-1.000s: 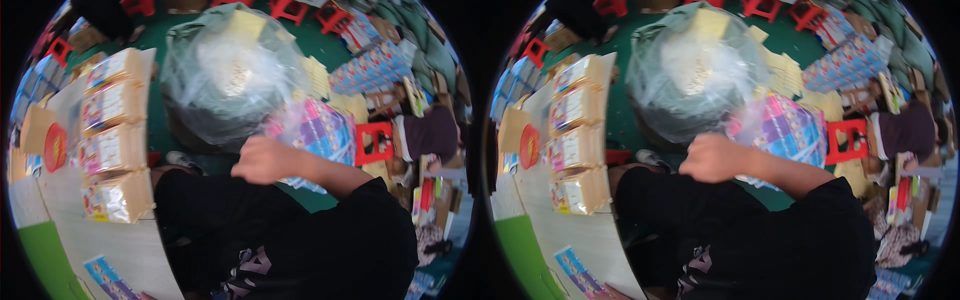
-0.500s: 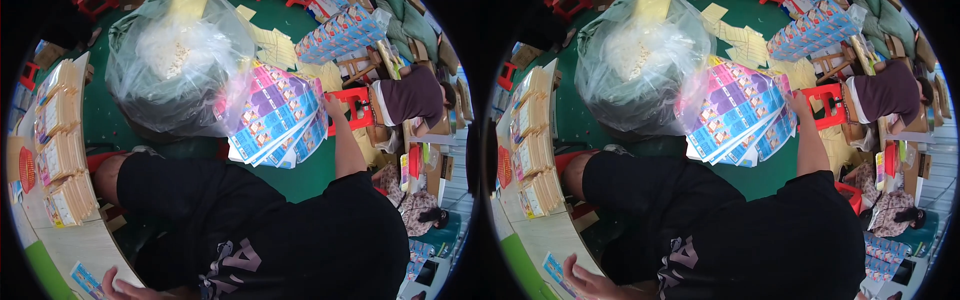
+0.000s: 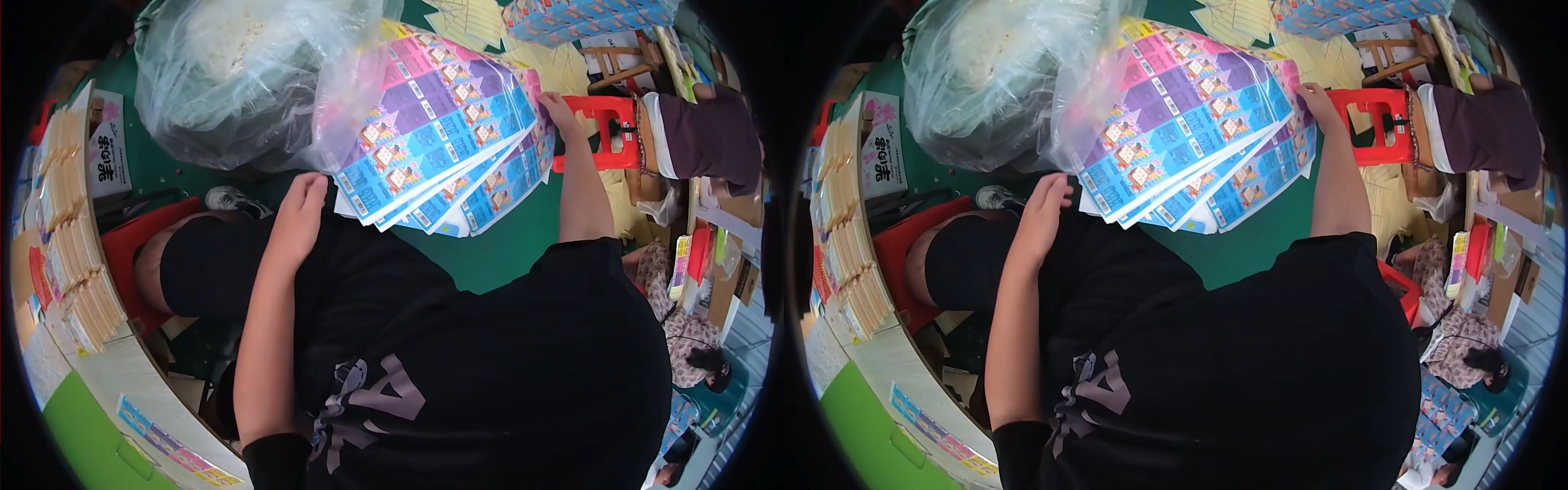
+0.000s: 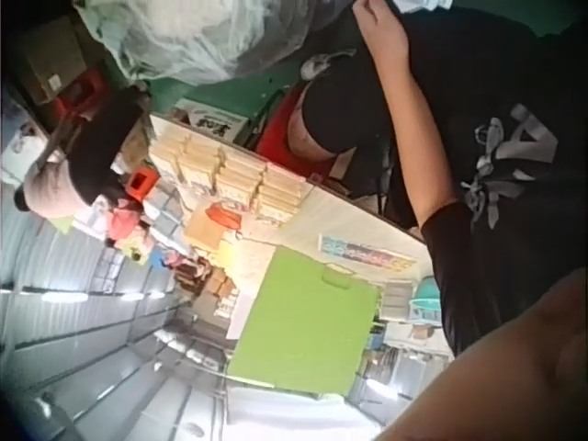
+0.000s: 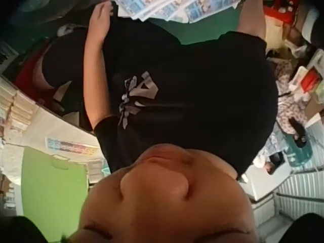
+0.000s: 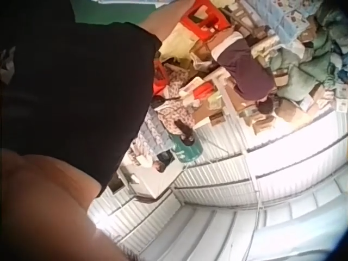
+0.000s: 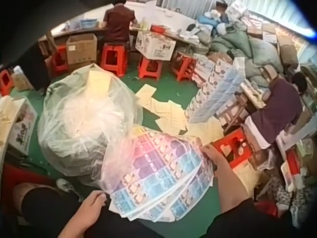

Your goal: Assembling cardboard boxes and filling them with stacks of packaged marshmallow treats.

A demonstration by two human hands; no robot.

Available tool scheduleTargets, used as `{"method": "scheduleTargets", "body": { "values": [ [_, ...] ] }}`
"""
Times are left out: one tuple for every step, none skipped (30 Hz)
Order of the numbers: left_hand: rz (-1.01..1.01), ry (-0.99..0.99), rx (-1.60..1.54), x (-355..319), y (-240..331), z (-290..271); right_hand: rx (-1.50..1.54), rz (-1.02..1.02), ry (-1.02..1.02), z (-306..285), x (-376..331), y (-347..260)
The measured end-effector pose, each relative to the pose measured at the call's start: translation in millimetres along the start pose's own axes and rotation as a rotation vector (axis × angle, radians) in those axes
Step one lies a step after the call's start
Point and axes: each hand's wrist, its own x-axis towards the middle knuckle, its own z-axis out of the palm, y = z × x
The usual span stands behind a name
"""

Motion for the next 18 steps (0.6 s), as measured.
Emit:
{"method": "scheduleTargets", "body": {
  "values": [
    [-0.005, -0.007, 0.002, 9.4, -3.2, 4.6, 0.055, 0.016, 0.023, -1.0, -7.7, -5.6],
    [-0.019, -0.016, 0.002, 16.7, -8.5, 6.0, 0.045, 0.026, 0.008, 2.3, -8.1, -14.1],
    [-0.034, -0.025, 0.001, 22.9, -14.2, 7.6, 0.04, 0.051, -0.062, 5.7, -8.1, -22.5],
    [-0.037, -0.035, 0.002, 28.8, -15.9, 12.3, 0.046, 0.075, -0.112, 1.5, -14.6, -21.8],
    [-0.021, 0.007, -0.005, 33.8, -17.9, 16.5, 0.045, 0.084, -0.108, -4.2, -14.3, -16.5],
    [-0.005, 0.05, -0.013, 35.3, -21.2, 20.1, 0.048, 0.083, -0.136, -10.5, -11.6, -13.7],
    [-0.008, 0.049, -0.014, 35.4, -24.9, 22.8, 0.052, 0.076, -0.167, -9.8, -13.4, -19.7],
    [0.033, 0.017, -0.052, 34.8, -28.9, 26.1, 0.05, 0.078, -0.17, -6.5, -18.2, -23.4],
    [0.075, -0.014, -0.09, 33.7, -33.0, 28.2, 0.124, 0.091, -0.138, -2.5, -23.3, -27.9],
    [0.076, -0.015, -0.093, 32.8, -33.0, 30.6, 0.198, 0.104, -0.102, -0.5, -30.9, -40.1],
    [0.087, -0.033, -0.121, 31.5, -33.0, 32.8, 0.195, 0.102, -0.101, -1.4, -31.6, -48.8],
    [0.098, -0.05, -0.15, 30.3, -33.1, 33.1, 0.102, 0.083, -0.123, -2.5, -31.1, -57.3],
    [0.104, -0.046, -0.155, 30.3, -34.0, 31.2, 0.007, 0.059, -0.144, -4.2, -31.3, -69.1],
    [0.125, -0.043, -0.156, 29.7, -36.6, 30.4, -0.001, 0.055, -0.145, 0.8, -35.4, -85.9],
    [0.145, -0.039, -0.156, 29.3, -39.1, 29.9, 0.067, 0.051, -0.156, 11.1, -38.1, -103.3],
    [0.146, -0.039, -0.165, 27.6, -36.1, 30.4, 0.135, 0.052, -0.164, 16.0, -42.9, -112.8],
    [0.126, -0.02, -0.12, 26.7, -33.0, 29.8, 0.195, -0.006, -0.215, 17.1, -39.0, -112.7],
    [0.106, -0.002, -0.076, 25.2, -30.3, 30.4, 0.185, -0.007, -0.215, 14.6, -36.7, -107.8]
  ]
}}
